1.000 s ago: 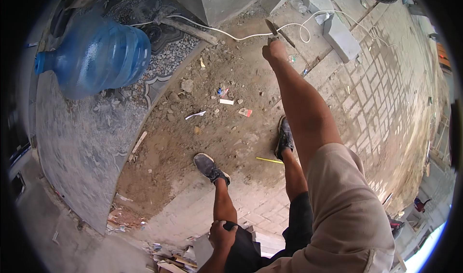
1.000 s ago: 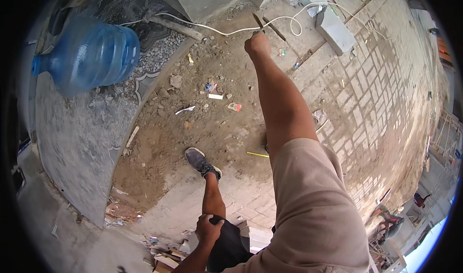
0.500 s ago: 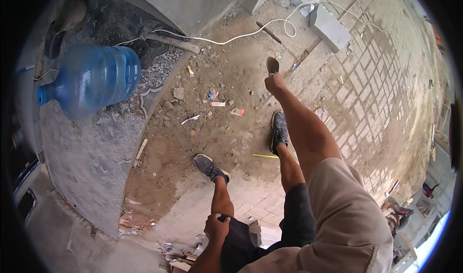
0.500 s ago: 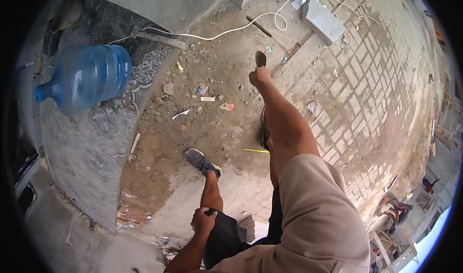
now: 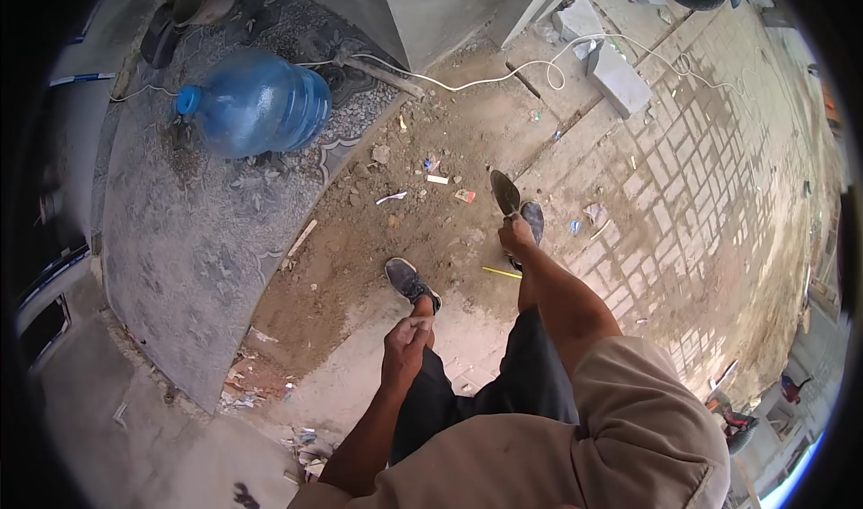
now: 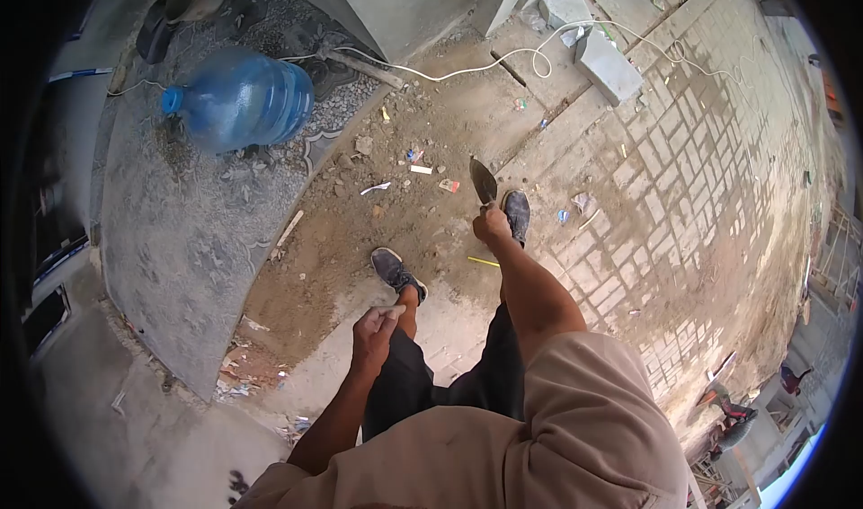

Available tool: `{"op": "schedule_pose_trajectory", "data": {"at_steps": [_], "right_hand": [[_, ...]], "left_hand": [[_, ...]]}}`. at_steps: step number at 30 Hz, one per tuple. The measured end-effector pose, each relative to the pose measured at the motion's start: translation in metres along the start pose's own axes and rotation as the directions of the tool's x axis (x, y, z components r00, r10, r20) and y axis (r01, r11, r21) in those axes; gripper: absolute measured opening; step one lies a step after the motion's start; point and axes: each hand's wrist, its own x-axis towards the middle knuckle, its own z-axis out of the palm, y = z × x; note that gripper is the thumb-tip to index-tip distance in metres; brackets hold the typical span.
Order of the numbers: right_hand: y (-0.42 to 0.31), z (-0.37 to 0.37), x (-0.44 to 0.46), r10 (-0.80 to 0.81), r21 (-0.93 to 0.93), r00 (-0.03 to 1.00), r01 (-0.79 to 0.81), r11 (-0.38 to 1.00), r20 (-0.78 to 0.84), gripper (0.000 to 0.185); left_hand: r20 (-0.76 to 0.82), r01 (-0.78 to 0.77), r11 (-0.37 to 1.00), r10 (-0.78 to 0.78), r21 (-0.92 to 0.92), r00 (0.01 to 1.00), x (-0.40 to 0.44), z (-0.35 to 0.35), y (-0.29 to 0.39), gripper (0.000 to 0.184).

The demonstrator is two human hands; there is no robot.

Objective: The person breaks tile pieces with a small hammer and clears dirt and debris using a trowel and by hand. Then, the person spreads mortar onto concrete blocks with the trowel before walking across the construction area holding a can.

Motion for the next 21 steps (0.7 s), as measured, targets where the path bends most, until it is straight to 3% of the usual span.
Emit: {"op": "schedule_pose_trajectory", "data": {"at_steps": [1, 3, 5, 7, 8, 11, 17, 19, 21], "right_hand": [[0.004, -0.003, -0.003, 0.085, 0.01, 0.993, -0.086, 0.996, 0.088, 0.039], [0.009, -0.013, -0.033, 0.017, -0.043, 0.999, -0.016, 0.999, 0.032, 0.043], [-0.001, -0.036, -0.064, 0.063, 0.137, 0.995, -0.073, 0.988, 0.078, 0.036], [0.001, -0.059, -0.087, 0.087, 0.257, 0.99, -0.112, 0.96, 0.109, 0.024], [0.003, -0.068, -0.097, 0.092, 0.279, 0.987, -0.125, 0.952, 0.129, 0.018], [-0.001, -0.112, -0.126, 0.099, 0.279, 0.978, -0.149, 0.949, 0.184, 0.008], [0.002, -0.187, -0.137, 0.057, 0.263, 0.984, -0.101, 0.96, 0.169, 0.01], [0.002, -0.208, -0.136, 0.168, 0.196, 0.957, -0.217, 0.956, 0.239, 0.009], [0.003, -0.231, -0.13, 0.16, 0.195, 0.957, -0.209, 0.958, 0.241, 0.008]], "left_hand": [[0.093, -0.042, 0.983, 0.059, -0.181, 0.994, -0.016, 0.006, 0.054, 0.035], [0.333, -0.114, 0.909, 0.261, -0.402, 0.906, -0.047, 0.003, 0.131, 0.049], [0.497, 0.013, 0.671, 0.535, -0.741, 0.683, -0.087, 0.009, 0.198, 0.065], [0.523, 0.301, 0.427, 0.699, -0.853, 0.489, -0.14, 0.02, 0.256, 0.075], [0.471, 0.372, 0.334, 0.797, -0.866, 0.378, -0.157, 0.029, 0.277, 0.074], [0.36, 0.449, 0.228, 0.903, -0.864, 0.233, -0.206, 0.036, 0.32, 0.075], [0.351, 0.361, 0.259, 0.911, -0.896, 0.217, -0.244, 0.066, 0.359, 0.077], [0.336, 0.33, 0.254, 0.916, -0.909, 0.221, -0.255, 0.088, 0.37, 0.077], [0.325, 0.305, 0.253, 0.921, -0.918, 0.216, -0.265, 0.113, 0.381, 0.078]]}}
